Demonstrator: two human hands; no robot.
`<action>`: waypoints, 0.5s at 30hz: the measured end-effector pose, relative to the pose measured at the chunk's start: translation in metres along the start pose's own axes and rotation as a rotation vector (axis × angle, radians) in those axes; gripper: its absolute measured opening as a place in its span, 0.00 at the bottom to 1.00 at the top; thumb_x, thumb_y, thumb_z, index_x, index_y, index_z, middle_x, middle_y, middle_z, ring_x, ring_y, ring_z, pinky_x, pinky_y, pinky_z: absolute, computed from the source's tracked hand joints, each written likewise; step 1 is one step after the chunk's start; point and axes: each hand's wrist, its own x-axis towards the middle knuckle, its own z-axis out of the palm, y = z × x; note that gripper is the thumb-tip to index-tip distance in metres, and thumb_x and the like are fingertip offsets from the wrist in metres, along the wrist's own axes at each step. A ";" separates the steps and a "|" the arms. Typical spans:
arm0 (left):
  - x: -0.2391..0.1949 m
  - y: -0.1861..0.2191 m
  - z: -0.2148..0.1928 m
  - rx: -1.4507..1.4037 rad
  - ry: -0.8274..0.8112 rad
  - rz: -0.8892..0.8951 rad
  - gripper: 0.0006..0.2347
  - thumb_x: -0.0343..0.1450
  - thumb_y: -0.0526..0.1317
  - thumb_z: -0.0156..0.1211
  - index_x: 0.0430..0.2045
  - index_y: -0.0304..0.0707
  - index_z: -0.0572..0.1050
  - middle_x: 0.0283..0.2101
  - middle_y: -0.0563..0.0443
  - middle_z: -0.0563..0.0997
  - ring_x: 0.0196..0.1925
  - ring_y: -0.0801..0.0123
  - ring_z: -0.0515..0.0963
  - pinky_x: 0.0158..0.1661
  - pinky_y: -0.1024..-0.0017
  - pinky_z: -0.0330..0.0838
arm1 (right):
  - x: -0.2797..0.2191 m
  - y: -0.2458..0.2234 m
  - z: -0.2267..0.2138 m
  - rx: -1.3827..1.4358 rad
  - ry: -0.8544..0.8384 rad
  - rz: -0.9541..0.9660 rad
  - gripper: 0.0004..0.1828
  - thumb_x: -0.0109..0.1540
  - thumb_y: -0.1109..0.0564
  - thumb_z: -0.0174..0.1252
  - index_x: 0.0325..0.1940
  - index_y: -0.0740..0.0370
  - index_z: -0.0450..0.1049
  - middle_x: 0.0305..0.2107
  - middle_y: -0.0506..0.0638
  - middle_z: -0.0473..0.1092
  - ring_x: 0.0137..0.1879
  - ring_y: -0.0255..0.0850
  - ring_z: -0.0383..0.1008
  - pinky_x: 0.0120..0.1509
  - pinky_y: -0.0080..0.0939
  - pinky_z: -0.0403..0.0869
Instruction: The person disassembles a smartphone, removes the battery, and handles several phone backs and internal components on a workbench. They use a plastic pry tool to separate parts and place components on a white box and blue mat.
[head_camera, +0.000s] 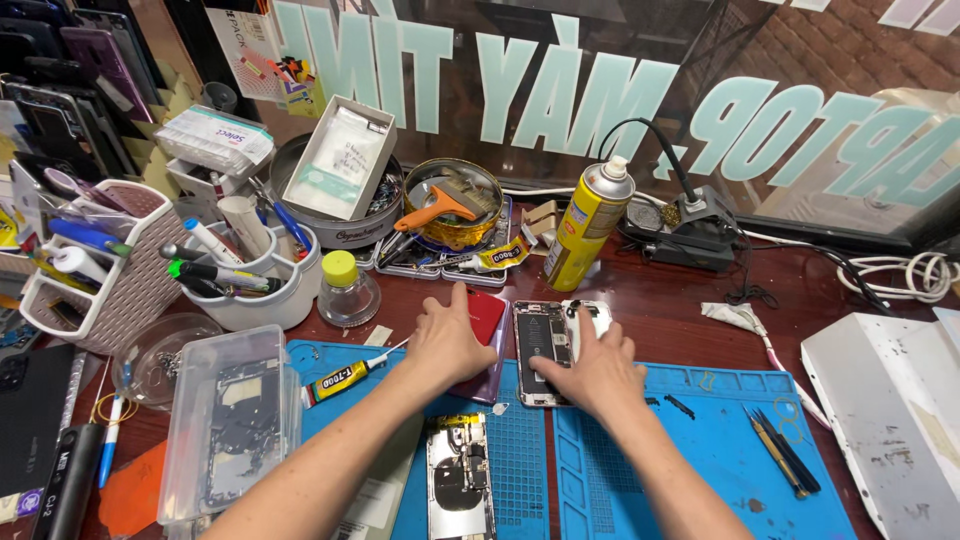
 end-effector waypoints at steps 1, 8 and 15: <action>0.000 0.006 0.002 0.027 0.002 -0.006 0.51 0.56 0.50 0.75 0.72 0.39 0.47 0.59 0.24 0.66 0.60 0.33 0.72 0.56 0.50 0.73 | -0.001 -0.006 0.002 -0.021 -0.001 -0.008 0.62 0.49 0.25 0.68 0.78 0.45 0.48 0.68 0.64 0.52 0.71 0.63 0.56 0.64 0.69 0.67; -0.002 0.027 0.018 0.179 -0.065 -0.031 0.55 0.59 0.57 0.74 0.75 0.40 0.38 0.59 0.26 0.67 0.62 0.40 0.71 0.54 0.49 0.74 | 0.018 0.019 0.000 0.007 -0.018 0.001 0.57 0.50 0.28 0.68 0.77 0.45 0.54 0.66 0.63 0.60 0.66 0.63 0.66 0.65 0.64 0.70; 0.001 0.038 0.014 0.202 -0.119 -0.081 0.57 0.58 0.59 0.75 0.76 0.44 0.38 0.61 0.28 0.66 0.64 0.41 0.69 0.55 0.43 0.71 | 0.031 0.041 0.004 0.089 0.090 0.008 0.43 0.54 0.41 0.70 0.71 0.51 0.64 0.55 0.61 0.72 0.63 0.59 0.71 0.63 0.57 0.73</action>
